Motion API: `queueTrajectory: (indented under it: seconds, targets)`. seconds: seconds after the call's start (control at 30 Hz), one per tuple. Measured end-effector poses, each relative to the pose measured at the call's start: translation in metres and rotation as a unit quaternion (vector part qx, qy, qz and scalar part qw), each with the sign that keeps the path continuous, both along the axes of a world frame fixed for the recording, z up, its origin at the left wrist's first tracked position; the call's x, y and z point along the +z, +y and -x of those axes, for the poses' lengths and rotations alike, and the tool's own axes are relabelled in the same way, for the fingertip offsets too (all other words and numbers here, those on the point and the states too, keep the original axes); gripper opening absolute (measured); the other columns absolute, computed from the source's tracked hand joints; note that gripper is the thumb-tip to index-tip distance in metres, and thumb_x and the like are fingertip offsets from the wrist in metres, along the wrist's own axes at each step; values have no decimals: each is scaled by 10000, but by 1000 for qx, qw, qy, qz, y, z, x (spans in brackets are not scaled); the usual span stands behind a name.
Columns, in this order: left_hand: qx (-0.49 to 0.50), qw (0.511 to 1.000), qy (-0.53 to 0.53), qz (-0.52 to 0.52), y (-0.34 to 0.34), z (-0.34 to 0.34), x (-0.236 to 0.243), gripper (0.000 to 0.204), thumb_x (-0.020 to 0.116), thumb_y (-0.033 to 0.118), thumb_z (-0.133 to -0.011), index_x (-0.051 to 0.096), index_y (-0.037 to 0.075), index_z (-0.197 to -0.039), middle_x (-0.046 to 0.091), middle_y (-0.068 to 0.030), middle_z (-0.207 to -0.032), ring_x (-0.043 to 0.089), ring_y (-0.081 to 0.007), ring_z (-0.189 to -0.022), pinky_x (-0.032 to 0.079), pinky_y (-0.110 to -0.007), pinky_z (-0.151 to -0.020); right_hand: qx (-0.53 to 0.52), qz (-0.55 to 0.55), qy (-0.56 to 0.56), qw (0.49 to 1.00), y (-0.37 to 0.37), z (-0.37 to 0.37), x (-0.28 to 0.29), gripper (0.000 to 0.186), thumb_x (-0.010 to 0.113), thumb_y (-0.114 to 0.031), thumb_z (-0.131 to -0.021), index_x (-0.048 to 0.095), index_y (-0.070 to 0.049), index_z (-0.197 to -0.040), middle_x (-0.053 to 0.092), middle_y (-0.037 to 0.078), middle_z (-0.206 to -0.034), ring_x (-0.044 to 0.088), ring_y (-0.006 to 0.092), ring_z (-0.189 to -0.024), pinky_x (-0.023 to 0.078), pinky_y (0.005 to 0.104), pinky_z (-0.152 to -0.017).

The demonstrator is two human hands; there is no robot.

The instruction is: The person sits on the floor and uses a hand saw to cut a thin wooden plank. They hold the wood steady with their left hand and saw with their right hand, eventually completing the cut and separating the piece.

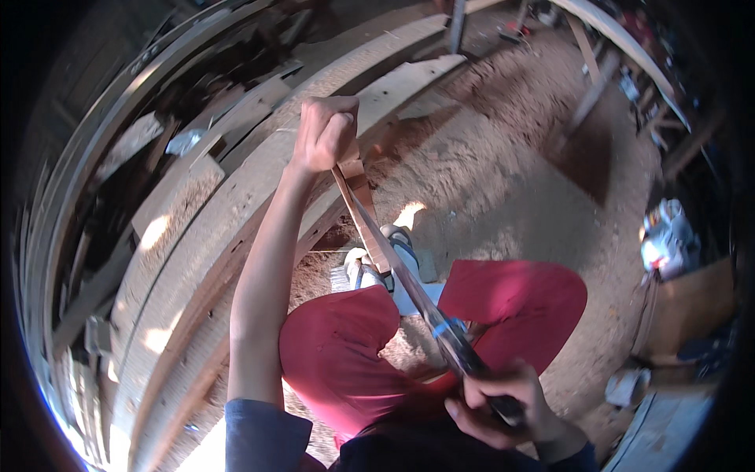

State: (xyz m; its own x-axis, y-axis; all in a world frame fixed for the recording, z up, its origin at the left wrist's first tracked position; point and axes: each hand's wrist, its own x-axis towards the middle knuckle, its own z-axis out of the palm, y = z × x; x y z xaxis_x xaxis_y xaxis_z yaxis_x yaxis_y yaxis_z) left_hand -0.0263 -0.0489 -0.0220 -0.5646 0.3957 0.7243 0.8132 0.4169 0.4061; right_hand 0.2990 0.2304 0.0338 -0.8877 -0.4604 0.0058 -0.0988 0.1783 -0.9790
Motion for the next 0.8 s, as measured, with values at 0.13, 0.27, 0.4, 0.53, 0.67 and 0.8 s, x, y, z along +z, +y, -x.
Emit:
queueTrajectory:
  seconds: [0.13, 0.27, 0.4, 0.53, 0.67, 0.8]
  targets:
    - [-6, 989, 135, 56, 7, -3, 2, 214, 539, 155, -726, 415, 29, -605, 506, -133, -579, 530, -305, -495, 429, -392, -479, 22, 31, -55, 998, 3, -2, 6, 413, 733, 33, -832, 393, -98, -639, 404, -13, -541, 412, 65, -458, 287, 279, -468]
    - [-1, 996, 89, 10, 4, 2, -4, 314, 459, 270, -771, 518, 1, -620, 547, -159, -580, 557, -307, -519, 445, -383, -530, 42, 100, -78, 991, 15, -3, 10, 389, 726, 35, -851, 411, -90, -660, 394, -33, -556, 403, 39, -488, 280, 279, -469]
    - [-26, 998, 20, 58, 25, -12, 12, 365, 410, 276, -801, 545, -9, -618, 553, -164, -588, 551, -326, -534, 443, -387, -557, 3, 107, -22, 994, 11, 0, -4, 368, 718, 53, -848, 417, -71, -677, 401, -30, -563, 422, 44, -501, 315, 285, -482]
    - [-13, 989, 149, 14, 18, -10, 7, 240, 478, 169, -777, 488, -6, -613, 512, -142, -562, 529, -306, -501, 422, -388, -497, 19, 117, -33, 992, 25, -9, 8, 373, 703, 59, -846, 400, -57, -662, 400, -6, -557, 422, 56, -492, 342, 279, -492]
    - [-84, 923, 369, 69, 29, -2, 5, 338, 630, -99, -539, 343, 35, -658, 474, -94, -568, 492, -235, -455, 312, -335, -347, 24, 76, 0, 997, 6, 19, -8, 379, 693, 40, -845, 384, -65, -652, 401, -10, -545, 412, 39, -486, 314, 281, -467]
    - [-77, 940, 325, 72, 28, -9, 6, 311, 637, -36, -511, 375, 31, -664, 486, -105, -586, 498, -261, -458, 335, -360, -361, 27, 59, -44, 997, 10, 13, 17, 398, 702, 21, -845, 381, -86, -635, 412, -24, -541, 365, 42, -467, 264, 298, -454]
